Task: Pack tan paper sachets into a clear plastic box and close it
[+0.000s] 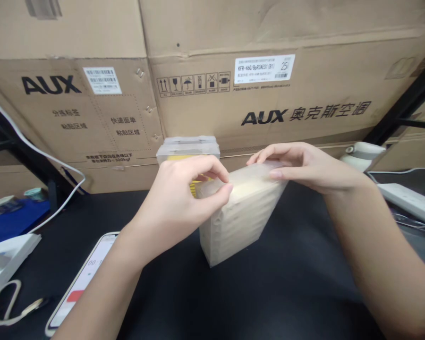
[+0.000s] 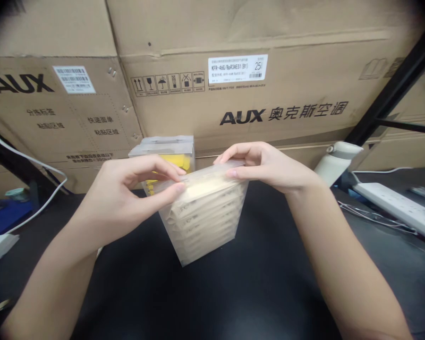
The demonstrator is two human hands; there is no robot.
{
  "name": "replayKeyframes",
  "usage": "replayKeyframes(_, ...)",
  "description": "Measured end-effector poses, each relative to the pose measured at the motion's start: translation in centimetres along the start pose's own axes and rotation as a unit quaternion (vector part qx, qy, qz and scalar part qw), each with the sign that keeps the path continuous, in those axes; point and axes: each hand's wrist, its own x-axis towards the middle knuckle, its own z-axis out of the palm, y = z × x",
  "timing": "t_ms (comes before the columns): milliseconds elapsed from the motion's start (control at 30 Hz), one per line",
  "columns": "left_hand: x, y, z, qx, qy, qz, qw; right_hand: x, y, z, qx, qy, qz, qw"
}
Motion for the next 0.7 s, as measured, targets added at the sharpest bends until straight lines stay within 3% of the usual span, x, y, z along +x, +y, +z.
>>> replayKeyframes(700,0.21,-0.92,0.07,-0.047,-0.004,0.001,0.999,-0.81,-0.85,0.42,-0.041,0.041,-0.013,0.998)
